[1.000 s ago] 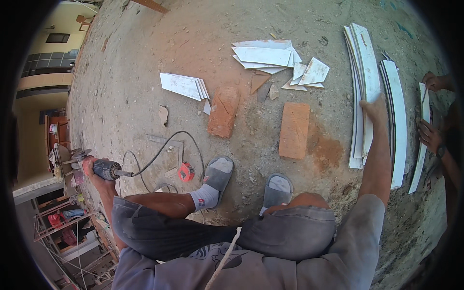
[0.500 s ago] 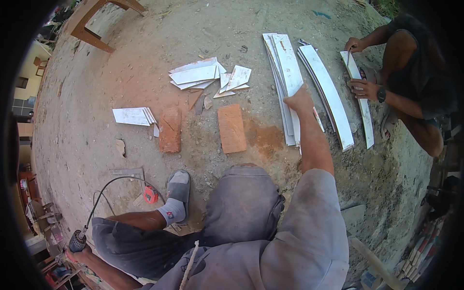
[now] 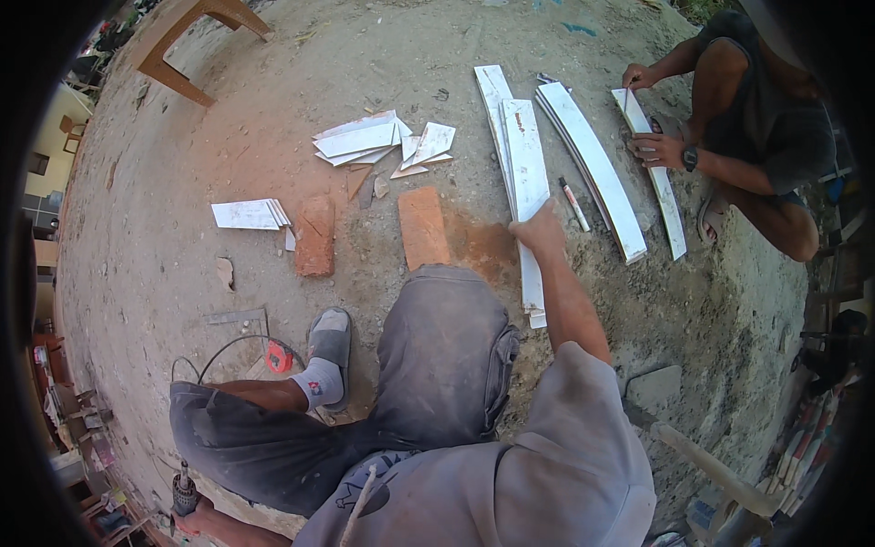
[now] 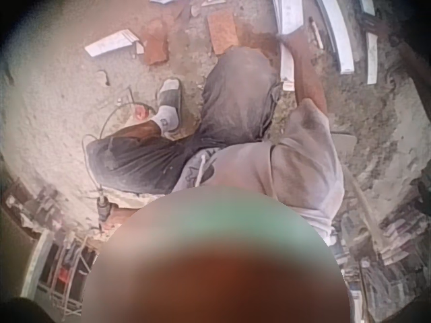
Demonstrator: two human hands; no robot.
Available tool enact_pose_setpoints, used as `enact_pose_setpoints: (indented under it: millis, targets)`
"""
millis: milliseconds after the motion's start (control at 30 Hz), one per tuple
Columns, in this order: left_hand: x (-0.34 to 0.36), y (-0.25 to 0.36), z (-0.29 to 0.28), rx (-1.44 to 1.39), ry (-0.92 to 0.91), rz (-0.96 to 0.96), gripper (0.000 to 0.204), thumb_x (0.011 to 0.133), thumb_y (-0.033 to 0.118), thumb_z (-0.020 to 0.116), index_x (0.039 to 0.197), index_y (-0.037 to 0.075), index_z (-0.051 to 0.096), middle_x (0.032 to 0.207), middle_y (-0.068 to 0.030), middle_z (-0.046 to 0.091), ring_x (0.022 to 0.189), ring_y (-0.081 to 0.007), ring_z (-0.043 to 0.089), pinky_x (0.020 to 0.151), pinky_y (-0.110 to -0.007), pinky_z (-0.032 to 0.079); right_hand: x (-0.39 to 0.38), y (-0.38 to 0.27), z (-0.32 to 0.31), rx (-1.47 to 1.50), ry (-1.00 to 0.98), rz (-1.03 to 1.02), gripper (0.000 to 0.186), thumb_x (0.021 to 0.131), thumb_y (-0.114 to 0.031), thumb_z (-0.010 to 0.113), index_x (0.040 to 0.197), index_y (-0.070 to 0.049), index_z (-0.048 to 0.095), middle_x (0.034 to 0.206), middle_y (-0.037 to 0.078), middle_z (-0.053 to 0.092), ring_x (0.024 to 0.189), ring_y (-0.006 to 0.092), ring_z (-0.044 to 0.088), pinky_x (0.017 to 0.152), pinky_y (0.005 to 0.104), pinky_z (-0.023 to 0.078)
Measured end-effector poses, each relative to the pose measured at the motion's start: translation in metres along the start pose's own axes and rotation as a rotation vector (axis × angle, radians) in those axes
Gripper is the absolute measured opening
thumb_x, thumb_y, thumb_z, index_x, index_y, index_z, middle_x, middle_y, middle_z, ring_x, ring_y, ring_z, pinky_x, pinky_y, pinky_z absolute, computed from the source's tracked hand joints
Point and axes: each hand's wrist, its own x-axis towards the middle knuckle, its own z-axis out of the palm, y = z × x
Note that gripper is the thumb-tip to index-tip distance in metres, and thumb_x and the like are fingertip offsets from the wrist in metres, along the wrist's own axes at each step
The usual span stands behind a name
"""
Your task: Cutting tiles using a handheld angle grinder on the ground.
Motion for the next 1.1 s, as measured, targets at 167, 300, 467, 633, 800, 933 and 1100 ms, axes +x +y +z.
enact_pose_setpoints:
  millis: [167, 300, 467, 633, 800, 933, 1100]
  targets:
    - [-0.069, 0.204, -0.075, -0.842, 0.163, -1.196, 0.03, 0.049, 0.002, 0.081, 0.065, 0.016, 0.059, 0.079, -0.0048, 0.064, 0.072, -0.0285, 0.063, 0.058, -0.051, 0.059, -0.047, 0.047, 0.013, 0.001, 0.041, 0.056, 0.097, 0.063, -0.035, 0.075, 0.138, 0.007, 0.029, 0.118, 0.032, 0.059, 0.109, 0.0434, 0.06, 0.092, 0.0479, 0.05]
    - [-0.041, 0.113, -0.026, -0.848, -0.067, -1.14, 0.029, 0.05, 0.002, 0.08, 0.065, 0.017, 0.059, 0.08, -0.0047, 0.064, 0.072, -0.029, 0.064, 0.06, -0.052, 0.059, -0.074, 0.059, 0.044, 0.019, 0.015, 0.121, 0.103, 0.066, -0.032, 0.075, 0.146, 0.003, 0.02, 0.13, 0.032, 0.047, 0.117, 0.0455, 0.053, 0.097, 0.0493, 0.046]
    - [-0.072, 0.189, -0.018, -0.927, -0.182, -1.145, 0.029, 0.062, 0.016, 0.077, 0.088, 0.013, 0.066, 0.095, -0.0111, 0.064, 0.086, -0.0354, 0.064, 0.072, -0.053, 0.056, -0.087, 0.063, 0.038, -0.014, 0.041, 0.153, 0.104, 0.067, -0.034, 0.077, 0.146, 0.001, 0.02, 0.129, 0.03, 0.047, 0.117, 0.0439, 0.053, 0.097, 0.0483, 0.046]
    - [-0.067, 0.168, 0.008, -0.953, -0.388, -1.196, 0.035, 0.066, 0.019, 0.076, 0.098, 0.01, 0.065, 0.103, -0.0137, 0.066, 0.09, -0.0356, 0.066, 0.079, -0.05, 0.057, -0.093, 0.057, 0.046, -0.061, 0.078, 0.17, 0.109, 0.068, -0.04, 0.081, 0.148, -0.001, 0.019, 0.129, 0.028, 0.046, 0.119, 0.0434, 0.051, 0.097, 0.0469, 0.046]
    - [-0.041, 0.159, -0.024, -1.087, -0.313, -1.216, 0.035, 0.067, 0.02, 0.074, 0.098, 0.003, 0.068, 0.102, -0.0145, 0.068, 0.095, -0.036, 0.067, 0.083, -0.051, 0.058, -0.078, 0.061, 0.063, 0.004, -0.057, 0.143, 0.115, 0.065, -0.054, 0.083, 0.147, 0.0, 0.021, 0.131, 0.03, 0.045, 0.119, 0.0452, 0.05, 0.097, 0.0488, 0.046]
    - [-0.015, 0.171, -0.042, -1.189, -0.344, -1.255, 0.033, 0.071, 0.026, 0.072, 0.101, 0.014, 0.065, 0.101, -0.004, 0.068, 0.087, -0.0273, 0.066, 0.079, -0.045, 0.055, -0.027, 0.123, 0.058, 0.432, 0.08, -0.223, 0.07, 0.082, -0.049, 0.072, 0.122, 0.006, 0.058, 0.109, 0.024, 0.068, 0.099, 0.0338, 0.067, 0.085, 0.0413, 0.05]
    - [0.086, 0.163, -0.117, -1.129, -0.249, -0.966, 0.022, 0.068, 0.018, 0.072, 0.088, 0.017, 0.065, 0.094, -0.0005, 0.065, 0.09, -0.0246, 0.064, 0.079, -0.044, 0.054, -0.014, 0.119, 0.052, 0.3, 0.044, -0.257, 0.07, 0.083, -0.054, 0.065, 0.119, 0.006, 0.056, 0.107, 0.027, 0.061, 0.099, 0.0392, 0.06, 0.085, 0.0455, 0.047]
